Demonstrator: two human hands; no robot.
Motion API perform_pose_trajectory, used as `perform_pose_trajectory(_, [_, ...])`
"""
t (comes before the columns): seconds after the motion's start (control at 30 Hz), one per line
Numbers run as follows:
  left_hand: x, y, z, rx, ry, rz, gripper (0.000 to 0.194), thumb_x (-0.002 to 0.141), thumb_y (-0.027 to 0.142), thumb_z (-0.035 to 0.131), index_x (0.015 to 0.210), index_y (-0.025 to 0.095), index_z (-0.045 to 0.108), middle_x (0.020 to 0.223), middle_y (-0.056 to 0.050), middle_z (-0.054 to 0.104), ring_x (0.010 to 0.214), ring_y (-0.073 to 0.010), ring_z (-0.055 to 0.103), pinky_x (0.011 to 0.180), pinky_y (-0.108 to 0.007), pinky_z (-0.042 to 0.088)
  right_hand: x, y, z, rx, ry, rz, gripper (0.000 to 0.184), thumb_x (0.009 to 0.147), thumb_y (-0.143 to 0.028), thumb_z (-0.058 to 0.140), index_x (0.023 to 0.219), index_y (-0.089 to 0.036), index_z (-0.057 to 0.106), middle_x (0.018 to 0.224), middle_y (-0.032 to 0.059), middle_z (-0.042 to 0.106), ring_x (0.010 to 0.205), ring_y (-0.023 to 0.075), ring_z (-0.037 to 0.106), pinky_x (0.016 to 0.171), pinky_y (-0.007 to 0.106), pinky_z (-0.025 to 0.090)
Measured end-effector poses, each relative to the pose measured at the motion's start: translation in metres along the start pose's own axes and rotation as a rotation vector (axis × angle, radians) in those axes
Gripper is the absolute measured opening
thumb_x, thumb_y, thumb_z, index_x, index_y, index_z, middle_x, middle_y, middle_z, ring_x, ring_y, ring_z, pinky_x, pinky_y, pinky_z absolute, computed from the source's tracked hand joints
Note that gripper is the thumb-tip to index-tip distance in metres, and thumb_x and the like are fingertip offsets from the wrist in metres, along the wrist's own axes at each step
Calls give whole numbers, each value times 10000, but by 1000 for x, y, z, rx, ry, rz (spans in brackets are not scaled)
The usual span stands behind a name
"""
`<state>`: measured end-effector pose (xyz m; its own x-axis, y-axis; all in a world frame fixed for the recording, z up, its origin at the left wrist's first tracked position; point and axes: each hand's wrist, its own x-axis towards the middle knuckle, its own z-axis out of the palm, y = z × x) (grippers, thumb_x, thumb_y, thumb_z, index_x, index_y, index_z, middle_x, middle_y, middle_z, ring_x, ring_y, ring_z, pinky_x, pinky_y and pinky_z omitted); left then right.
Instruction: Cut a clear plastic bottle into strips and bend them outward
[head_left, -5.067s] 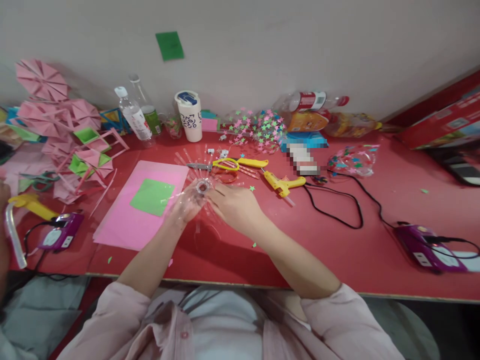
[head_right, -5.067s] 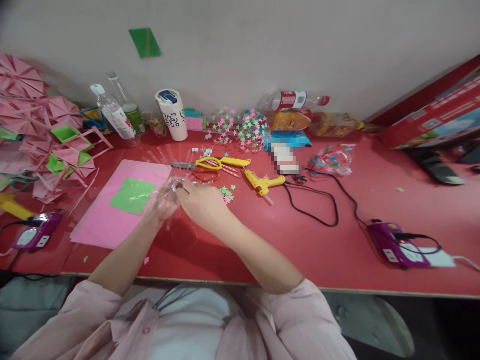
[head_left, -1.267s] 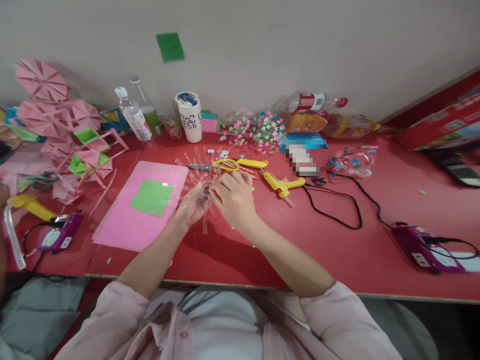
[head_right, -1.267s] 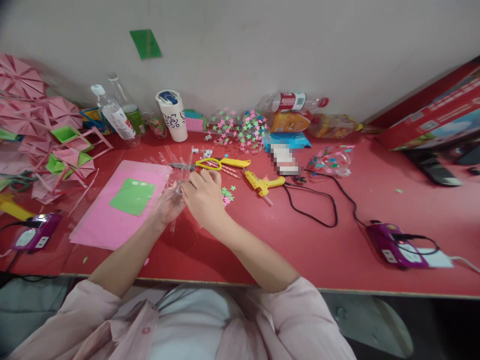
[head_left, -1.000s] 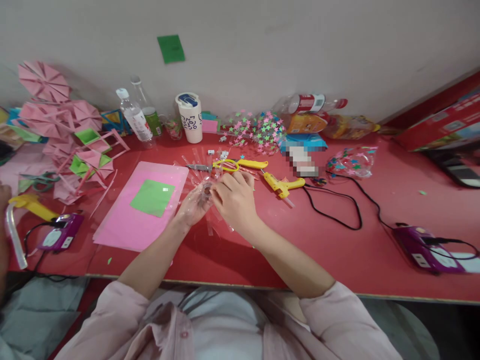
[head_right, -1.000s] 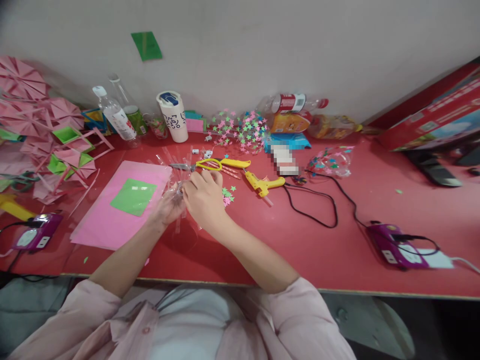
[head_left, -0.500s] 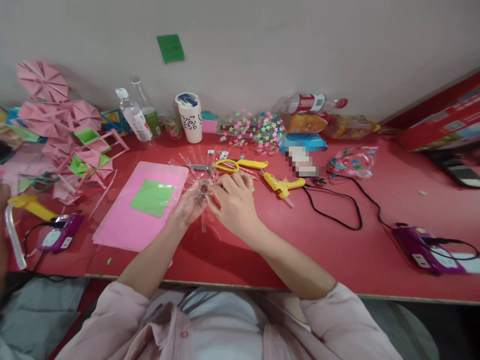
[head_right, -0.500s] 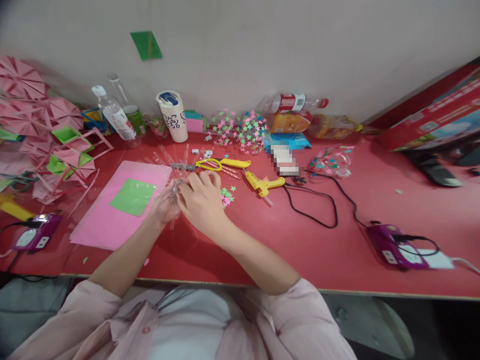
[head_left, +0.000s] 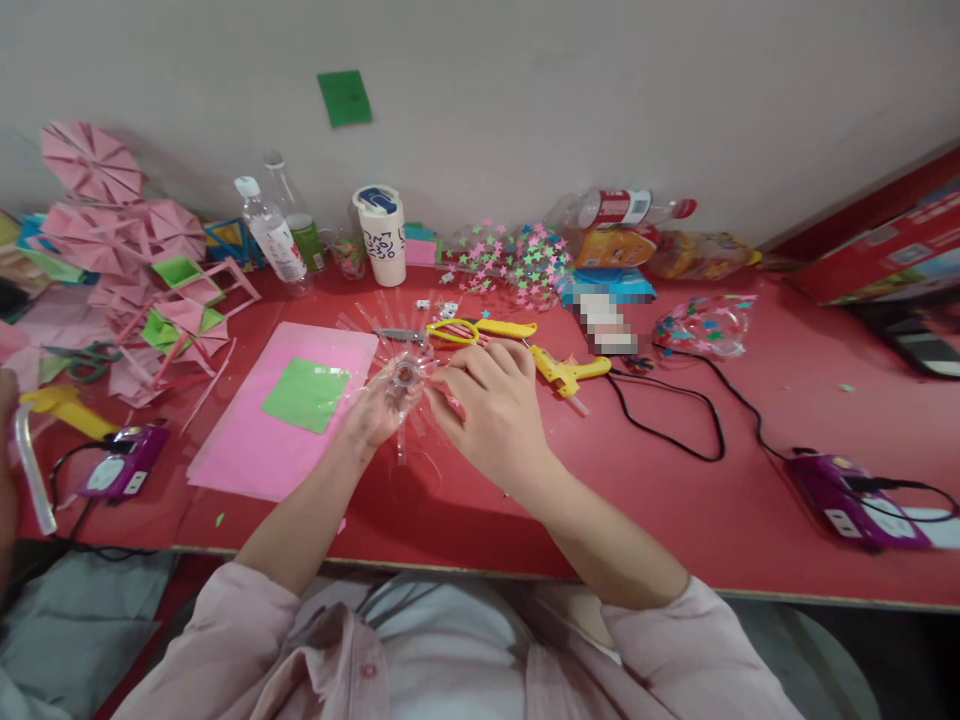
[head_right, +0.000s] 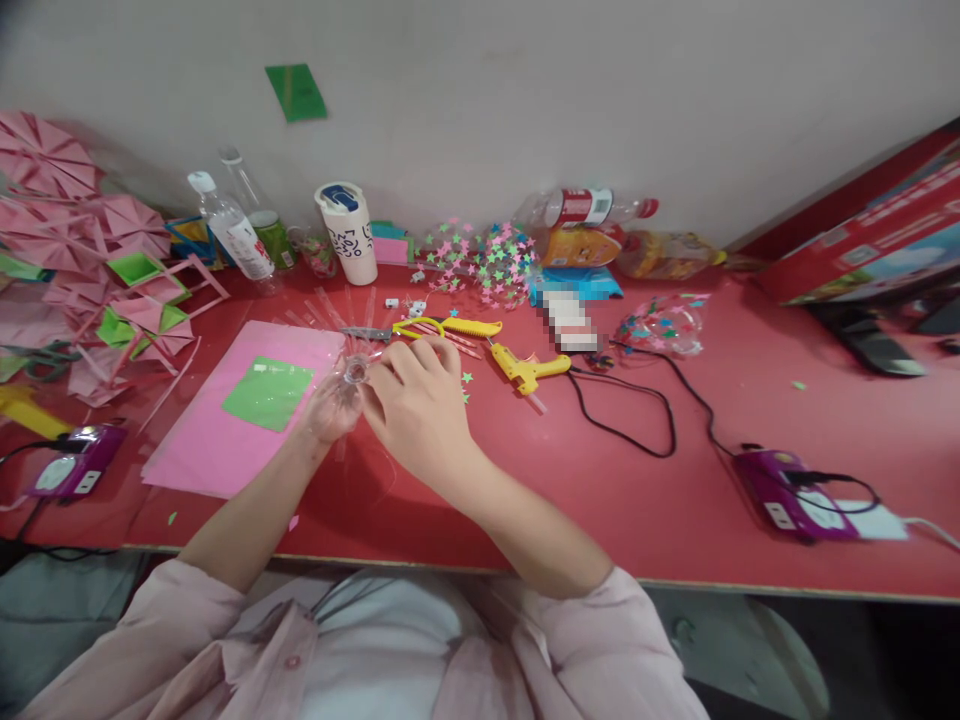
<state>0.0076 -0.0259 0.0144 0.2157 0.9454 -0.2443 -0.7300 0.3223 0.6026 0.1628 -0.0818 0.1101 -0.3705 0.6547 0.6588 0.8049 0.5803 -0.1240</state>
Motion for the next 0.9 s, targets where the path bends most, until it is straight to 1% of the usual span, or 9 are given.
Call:
perform_pose_trajectory(0.1, [0, 0, -1, -12, -24, -3, 94, 884, 191, 602, 861, 134, 673, 748, -4, 650, 623, -57, 589, 609, -154, 498, 1, 1, -4, 18, 51, 0, 168, 935, -217, 569, 785, -191, 640, 831, 43, 668, 821, 199, 542, 863, 370, 387])
perform_pose_trajectory(0.23, [0, -1, -4, -37, -70, 15, 95, 881, 177, 592, 871, 134, 675, 773, -8, 665, 643, -59, 589, 631, -165, 505, 3, 1, -8, 59, 135, -17, 153, 925, -194, 576, 782, -177, 629, 805, 48, 665, 810, 195, 563, 817, 346, 402])
perform_pose_trajectory(0.3, [1, -2, -6, -34, -86, 19, 83, 873, 190, 608, 873, 140, 674, 793, -9, 673, 660, -62, 600, 637, -168, 504, 3, 0, -9, 96, 139, -46, 176, 944, -201, 556, 789, -176, 636, 794, 50, 670, 783, 187, 565, 784, 328, 406])
perform_pose_trajectory(0.37, [2, -3, -7, -17, -70, 14, 74, 863, 206, 630, 861, 145, 671, 793, -4, 674, 672, -62, 610, 640, -165, 499, 0, -2, -8, 136, 79, -91, 210, 966, -207, 520, 814, -166, 659, 787, 56, 687, 747, 175, 572, 735, 302, 406])
perform_pose_trajectory(0.43, [3, -3, -7, 21, -19, 22, 77, 848, 220, 653, 841, 146, 673, 765, 4, 670, 660, -61, 611, 630, -162, 491, -5, -6, -4, 147, -27, -114, 228, 972, -206, 500, 857, -150, 688, 762, 57, 707, 693, 161, 586, 660, 278, 382])
perform_pose_trajectory(0.53, [5, -4, -7, 69, 30, 56, 82, 812, 226, 693, 832, 147, 684, 722, 14, 669, 626, -61, 607, 601, -161, 477, -10, -12, 5, 39, -216, -2, 207, 950, -204, 518, 910, -146, 713, 620, 27, 694, 545, 146, 568, 537, 285, 256])
perform_pose_trajectory(0.63, [5, -4, -8, 57, 26, 67, 79, 778, 197, 716, 836, 148, 692, 737, 12, 694, 643, -65, 633, 612, -159, 485, -7, -14, 12, -92, -381, 144, 264, 976, -258, 502, 1031, -123, 722, 643, 70, 730, 540, 161, 605, 527, 298, 198])
perform_pose_trajectory(0.8, [4, -5, -6, 14, 13, 70, 41, 752, 167, 722, 781, 154, 696, 738, 9, 723, 644, -76, 660, 604, -161, 503, 1, -10, 19, -125, -504, 218, 338, 998, -313, 482, 1205, -133, 679, 708, 92, 761, 621, 180, 665, 538, 294, 201])
perform_pose_trajectory(0.9, [2, -4, -3, 18, -5, 59, 21, 779, 160, 693, 790, 147, 705, 734, 4, 723, 648, -75, 663, 617, -158, 516, 1, -9, 23, -98, -529, 209, 312, 1004, -288, 462, 1162, -154, 695, 741, 90, 771, 655, 188, 679, 541, 295, 211])
